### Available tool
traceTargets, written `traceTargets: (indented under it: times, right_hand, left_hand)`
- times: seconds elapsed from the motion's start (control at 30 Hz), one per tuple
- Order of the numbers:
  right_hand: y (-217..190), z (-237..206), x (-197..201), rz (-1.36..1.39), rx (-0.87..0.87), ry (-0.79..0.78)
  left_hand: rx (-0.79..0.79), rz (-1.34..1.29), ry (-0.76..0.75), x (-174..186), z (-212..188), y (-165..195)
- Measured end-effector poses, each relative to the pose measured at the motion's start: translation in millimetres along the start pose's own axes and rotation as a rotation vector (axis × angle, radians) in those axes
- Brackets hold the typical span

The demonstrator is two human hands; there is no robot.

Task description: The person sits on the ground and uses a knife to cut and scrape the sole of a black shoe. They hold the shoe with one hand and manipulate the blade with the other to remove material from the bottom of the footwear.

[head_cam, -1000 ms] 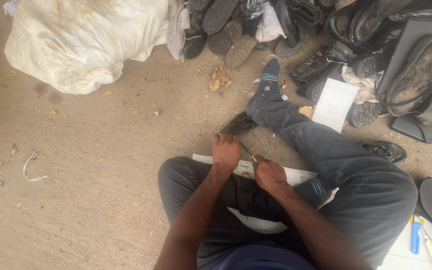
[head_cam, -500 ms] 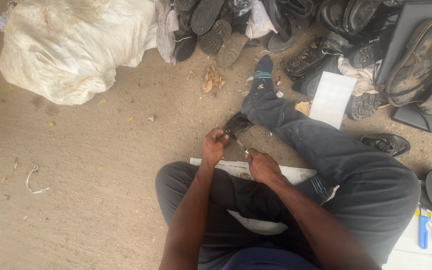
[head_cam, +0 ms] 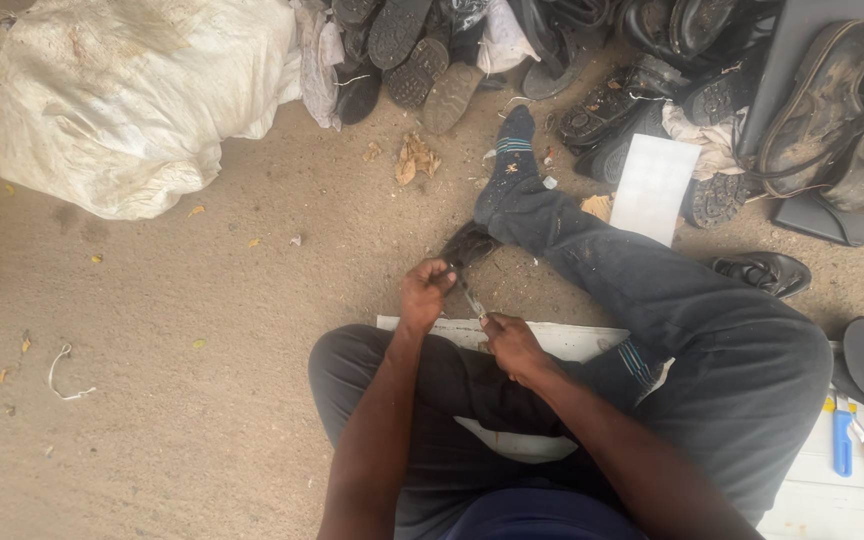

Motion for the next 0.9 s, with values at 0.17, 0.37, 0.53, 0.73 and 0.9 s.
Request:
traceTargets:
  times: [0.17, 0.37, 0.53, 0.73, 0.9]
  right_hand:
    - [-15.7, -10.9, 10.2, 0.184, -0.179, -0.048]
    - [-37.8, -19.0, 14.1, -0.430, 0.192, 0.006]
    - [-36.6, -18.1, 29.9, -0.560, 0.134, -0.039]
    - [-47.3, -24.6, 45.7, -0.702, 0.175, -0.055]
    - [-57.6, -30.1, 38.3, -0.612, 0.248, -0.019]
  left_hand:
    - [0.052, 0.138, 0.039, 0.7, -5.8, -0.9]
    - [-0.002, 0.113, 0.033, -4.3, -5.8, 4.1]
    - [-0.357, 0.902, 0.101, -18.5, -32.4, 37.9]
    - [-0.063, 1.331, 0.019, -18.3, -33.0, 20.6]
    - [-0.161, 1.338, 0.064, -14.5, -22.9, 0.9]
Point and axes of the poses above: each hand's wrist, its own z-axis towards the middle knuckle, its own x-axis out of the back of the hand, y = z × x, the point moved 5 cm from there along z, towards the middle knuckle, and after that the axes turned 10 degrees about x, right-handed, at the moved point
